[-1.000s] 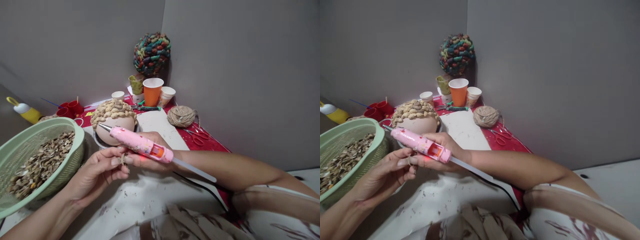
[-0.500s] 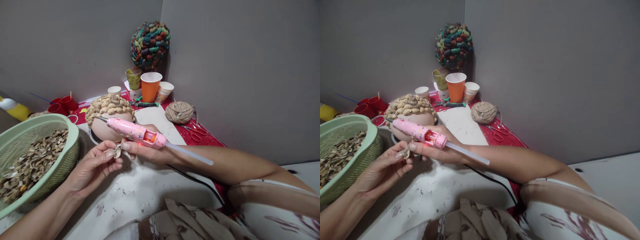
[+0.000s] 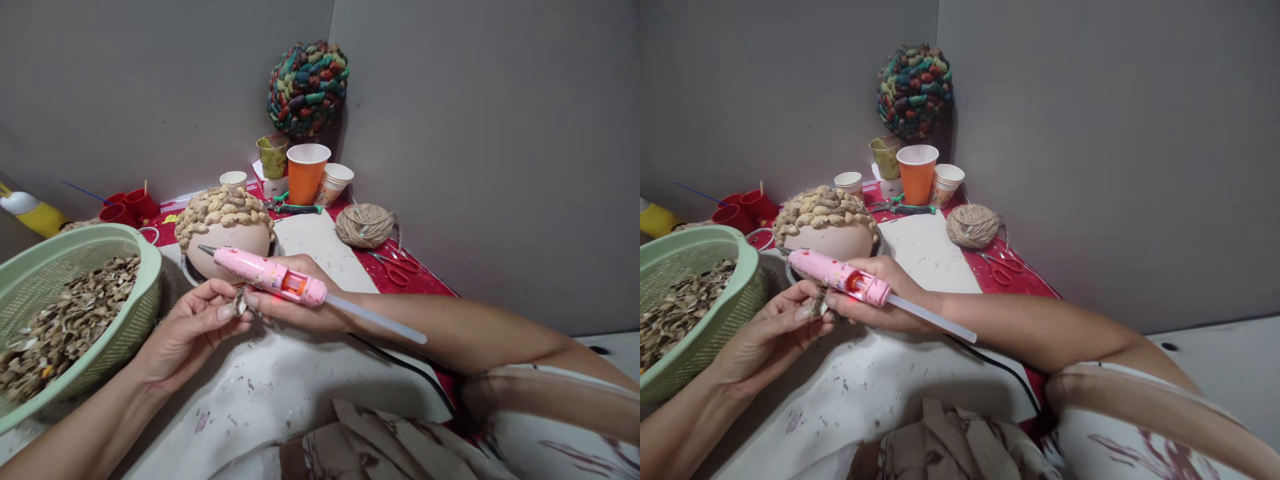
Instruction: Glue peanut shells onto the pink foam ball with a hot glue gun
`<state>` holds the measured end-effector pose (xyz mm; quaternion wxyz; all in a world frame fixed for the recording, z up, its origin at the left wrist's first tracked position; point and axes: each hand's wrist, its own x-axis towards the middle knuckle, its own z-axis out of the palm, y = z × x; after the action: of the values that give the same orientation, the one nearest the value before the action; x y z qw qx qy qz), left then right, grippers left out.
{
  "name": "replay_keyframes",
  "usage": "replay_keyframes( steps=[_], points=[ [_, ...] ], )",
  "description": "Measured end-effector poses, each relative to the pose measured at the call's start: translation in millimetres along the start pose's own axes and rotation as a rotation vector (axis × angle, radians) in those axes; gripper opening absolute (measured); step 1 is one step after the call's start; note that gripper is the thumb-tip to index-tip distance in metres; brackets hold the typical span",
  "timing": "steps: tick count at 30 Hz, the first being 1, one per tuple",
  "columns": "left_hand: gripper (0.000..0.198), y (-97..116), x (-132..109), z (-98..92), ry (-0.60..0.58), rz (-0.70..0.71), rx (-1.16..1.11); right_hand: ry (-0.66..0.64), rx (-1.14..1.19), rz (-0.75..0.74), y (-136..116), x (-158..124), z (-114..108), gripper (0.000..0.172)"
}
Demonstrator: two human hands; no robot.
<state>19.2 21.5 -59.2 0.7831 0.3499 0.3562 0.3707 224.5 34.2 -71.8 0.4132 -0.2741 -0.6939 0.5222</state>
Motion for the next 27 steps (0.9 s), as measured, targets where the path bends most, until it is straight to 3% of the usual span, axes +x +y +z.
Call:
replay_keyframes(
  steps=[5,10,15,21,27],
  points=[
    [0.022,-0.8,-1.6,2.4,0.024,0.016,0.049,-0.015,-0.079,-0.044,3.9,-0.3,-0.6,0.02],
    [0.023,-2.4,-5.3,4.0,0.066,0.101,0.163,0.004,-0.146,-0.183,7.8,0.5,-1.3,0.023],
    [0.026,-2.9,-6.8,5.1,0.121,0.133,0.22,-0.017,-0.156,-0.175,7.0,-0.9,-1.2,0.023],
    [0.024,-4.1,-5.5,4.6,0.047,0.115,0.147,-0.01,-0.1,-0.102,2.8,-2.9,-0.1,0.02],
    [0.018,-5.2,-4.2,1.9,-0.07,0.093,0.13,-0.057,0.108,0.158,-3.3,-2.5,3.0,0.012]
  ],
)
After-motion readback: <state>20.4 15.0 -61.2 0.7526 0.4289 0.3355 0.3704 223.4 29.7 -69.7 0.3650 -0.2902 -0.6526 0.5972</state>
